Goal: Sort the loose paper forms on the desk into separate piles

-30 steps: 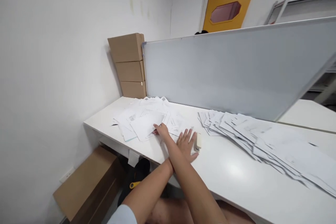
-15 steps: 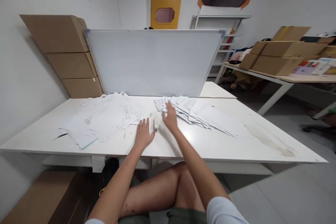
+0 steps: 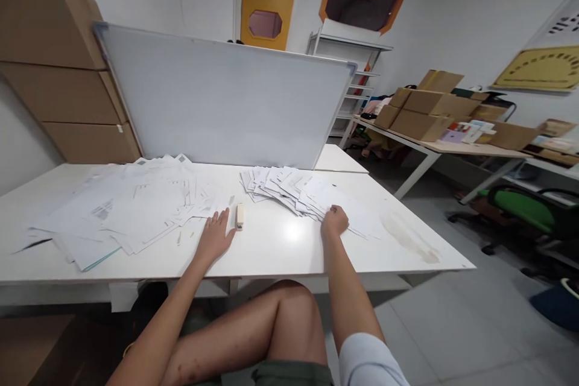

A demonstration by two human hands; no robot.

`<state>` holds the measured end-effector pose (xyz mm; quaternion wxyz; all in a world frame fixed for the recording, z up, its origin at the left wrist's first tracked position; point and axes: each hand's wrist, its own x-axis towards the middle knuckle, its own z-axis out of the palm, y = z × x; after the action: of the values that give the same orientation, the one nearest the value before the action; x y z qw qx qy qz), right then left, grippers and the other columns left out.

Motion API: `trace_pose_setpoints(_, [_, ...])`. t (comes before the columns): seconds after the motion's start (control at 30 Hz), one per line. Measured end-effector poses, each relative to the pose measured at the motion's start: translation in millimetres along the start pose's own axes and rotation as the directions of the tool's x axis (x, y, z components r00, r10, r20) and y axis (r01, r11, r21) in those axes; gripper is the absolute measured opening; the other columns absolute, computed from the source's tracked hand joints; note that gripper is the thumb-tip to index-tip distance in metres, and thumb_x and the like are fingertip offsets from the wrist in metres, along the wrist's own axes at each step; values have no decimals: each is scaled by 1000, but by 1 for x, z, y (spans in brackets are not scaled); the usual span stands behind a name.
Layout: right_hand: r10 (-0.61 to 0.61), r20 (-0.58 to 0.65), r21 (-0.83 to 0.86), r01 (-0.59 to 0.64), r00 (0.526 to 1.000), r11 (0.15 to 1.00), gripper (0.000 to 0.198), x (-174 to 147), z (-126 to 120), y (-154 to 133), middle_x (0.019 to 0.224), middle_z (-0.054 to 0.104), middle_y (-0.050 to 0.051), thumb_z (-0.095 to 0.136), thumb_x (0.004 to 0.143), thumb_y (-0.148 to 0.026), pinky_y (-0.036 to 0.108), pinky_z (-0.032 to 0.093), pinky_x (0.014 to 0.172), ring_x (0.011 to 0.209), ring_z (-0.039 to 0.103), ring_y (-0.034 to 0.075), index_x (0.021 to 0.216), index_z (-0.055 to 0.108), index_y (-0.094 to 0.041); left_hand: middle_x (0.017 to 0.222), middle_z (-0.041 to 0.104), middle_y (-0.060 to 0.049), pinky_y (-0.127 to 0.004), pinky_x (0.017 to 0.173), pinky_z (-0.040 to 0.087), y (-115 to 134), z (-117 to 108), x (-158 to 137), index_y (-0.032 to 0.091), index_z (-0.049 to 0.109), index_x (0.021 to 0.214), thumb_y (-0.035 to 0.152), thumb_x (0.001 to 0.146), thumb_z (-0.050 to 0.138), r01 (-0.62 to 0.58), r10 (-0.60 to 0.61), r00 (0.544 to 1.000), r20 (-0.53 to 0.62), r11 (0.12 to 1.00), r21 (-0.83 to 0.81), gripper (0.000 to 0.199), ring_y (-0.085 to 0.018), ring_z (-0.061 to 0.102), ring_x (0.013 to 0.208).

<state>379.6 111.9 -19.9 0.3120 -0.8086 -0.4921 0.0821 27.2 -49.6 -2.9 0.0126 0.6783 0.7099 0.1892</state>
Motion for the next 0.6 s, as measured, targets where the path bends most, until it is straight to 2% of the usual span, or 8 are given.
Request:
trace_pose_setpoints(0.1, [50, -31, 2, -50, 998, 999, 47, 4, 0, 3, 118, 64, 13, 28, 86, -20, 33, 40, 92, 107, 58, 24, 124, 55, -17, 146, 42, -16, -44, 115, 23, -4, 0, 0, 9, 28, 146, 29, 90, 37, 28, -30, 999, -24, 995, -93, 61, -28, 31, 140])
trace_pose_setpoints(0.2, [100, -43, -21, -101, 994, 995, 50, 8, 6, 3, 118, 63, 17, 29, 87, -21, 40, 34, 100, 111, 56, 26, 132, 48, -13, 143, 46, -15, -44, 115, 24, -6, -1, 2, 11, 34, 144, 26, 88, 41, 36, -45, 997, -58, 989, -147, 58, -27, 33, 139])
trace_pose_setpoints(0.3, [147, -43, -63, -149, 988, 987, 51, 18, 14, -1, 131, 54, 21, 28, 87, -22, 45, 24, 107, 125, 44, 28, 134, 45, -8, 144, 45, -13, -43, 115, 23, -10, -6, 4, 12, 39, 141, 25, 88, 43, 42, -57, 997, -57, 971, -236, 55, -26, 33, 139])
trace_pose_setpoints(0.37, [175, -34, -97, -177, 984, 979, 51, 28, 13, 0, 138, 45, 25, 30, 89, -30, 48, 21, 107, 132, 35, 31, 133, 45, -7, 142, 48, -11, -40, 112, 31, -13, -9, 5, 14, 38, 142, 28, 91, 39, 110, -134, 990, -36, 915, -388, 53, -23, 40, 135])
trace_pose_setpoints(0.47, [191, 6, -155, -188, 982, 970, 68, 45, -1, 13, 139, 39, 31, 42, 85, -50, 54, 24, 104, 132, 31, 39, 132, 43, -1, 132, 59, -9, -36, 103, 42, -18, -11, 7, 17, 41, 140, 31, 94, 35, 203, -246, 969, -1, 802, -561, 49, -20, 53, 123])
trace_pose_setpoints(0.53, [149, 50, -191, -137, 988, 972, 74, 53, -15, 28, 137, 42, 32, 48, 81, -55, 51, 27, 102, 130, 35, 39, 131, 45, -1, 126, 63, -8, -36, 102, 43, -20, -10, 10, 18, 48, 134, 28, 91, 39, 211, -264, 964, -10, 794, -569, 45, -21, 56, 119])
trace_pose_setpoints(0.6, [81, 85, -220, -60, 993, 974, 70, 57, -29, 45, 133, 49, 27, 47, 83, -54, 47, 28, 102, 127, 41, 35, 132, 46, -5, 123, 65, -7, -37, 103, 42, -19, -9, 11, 18, 54, 127, 25, 89, 42, 199, -259, 965, -32, 810, -552, 41, -21, 57, 117])
